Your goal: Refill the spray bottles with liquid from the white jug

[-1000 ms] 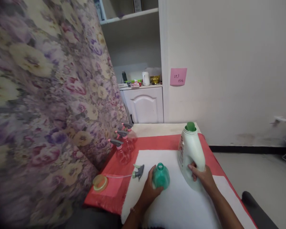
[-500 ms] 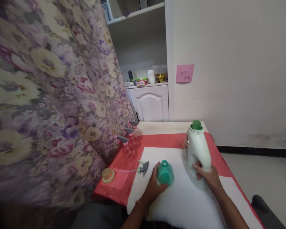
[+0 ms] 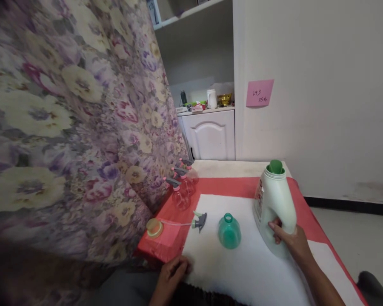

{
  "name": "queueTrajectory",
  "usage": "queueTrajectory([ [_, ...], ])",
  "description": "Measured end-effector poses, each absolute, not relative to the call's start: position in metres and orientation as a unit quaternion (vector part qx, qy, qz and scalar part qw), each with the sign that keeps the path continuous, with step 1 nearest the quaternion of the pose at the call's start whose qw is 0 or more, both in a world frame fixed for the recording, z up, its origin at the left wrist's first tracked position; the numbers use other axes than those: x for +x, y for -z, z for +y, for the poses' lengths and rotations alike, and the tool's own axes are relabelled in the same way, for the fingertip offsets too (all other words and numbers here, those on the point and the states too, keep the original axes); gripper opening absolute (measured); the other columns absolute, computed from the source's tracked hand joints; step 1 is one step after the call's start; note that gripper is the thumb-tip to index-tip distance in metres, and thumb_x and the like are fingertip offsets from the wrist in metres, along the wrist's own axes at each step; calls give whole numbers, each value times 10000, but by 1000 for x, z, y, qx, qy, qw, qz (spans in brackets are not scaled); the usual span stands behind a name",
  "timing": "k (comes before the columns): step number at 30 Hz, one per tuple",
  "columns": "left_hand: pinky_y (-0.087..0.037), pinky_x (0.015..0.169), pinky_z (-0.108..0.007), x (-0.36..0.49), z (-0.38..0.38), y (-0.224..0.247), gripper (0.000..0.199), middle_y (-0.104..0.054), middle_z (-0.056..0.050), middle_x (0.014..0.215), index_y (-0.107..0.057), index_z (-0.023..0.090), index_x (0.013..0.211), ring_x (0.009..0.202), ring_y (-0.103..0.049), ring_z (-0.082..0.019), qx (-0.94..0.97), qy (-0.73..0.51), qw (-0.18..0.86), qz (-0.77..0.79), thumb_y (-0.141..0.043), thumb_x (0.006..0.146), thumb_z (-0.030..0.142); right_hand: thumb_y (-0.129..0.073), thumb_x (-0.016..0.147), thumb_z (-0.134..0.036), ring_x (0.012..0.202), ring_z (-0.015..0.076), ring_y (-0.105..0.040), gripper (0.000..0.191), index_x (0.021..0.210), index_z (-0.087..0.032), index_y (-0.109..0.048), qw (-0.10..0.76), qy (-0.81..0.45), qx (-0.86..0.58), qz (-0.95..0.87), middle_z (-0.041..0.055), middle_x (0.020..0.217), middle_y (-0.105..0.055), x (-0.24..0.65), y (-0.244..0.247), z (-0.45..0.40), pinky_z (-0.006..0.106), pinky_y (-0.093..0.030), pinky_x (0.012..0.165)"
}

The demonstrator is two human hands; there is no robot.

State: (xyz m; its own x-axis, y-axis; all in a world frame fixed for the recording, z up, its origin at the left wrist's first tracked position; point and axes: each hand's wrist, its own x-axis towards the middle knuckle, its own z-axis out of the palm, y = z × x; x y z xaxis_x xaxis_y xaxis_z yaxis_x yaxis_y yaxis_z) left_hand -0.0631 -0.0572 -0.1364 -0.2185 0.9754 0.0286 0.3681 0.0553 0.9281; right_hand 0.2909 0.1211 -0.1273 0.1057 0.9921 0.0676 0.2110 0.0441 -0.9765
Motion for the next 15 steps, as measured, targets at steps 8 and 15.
queueTrajectory([
  [8,-404,629,-238,-130,-67,146,332,-609,17,607,-620,179,625,649,-560,-168,557,-329,334,686,-535,796,450,-720,630,-517,471,213,-583,329,650,-212,-598,487,-400,-561,-537,-23,375,-561,289,122,117,347,-492,583],
  [15,-456,703,-277,-178,-69,149,178,-718,-4,700,-675,204,669,719,-653,-223,556,-252,288,738,-608,703,366,-712,638,-515,478,215,-592,324,649,-212,-599,483,-397,-562,-542,-20,388,-572,290,122,117,338,-501,586],
])
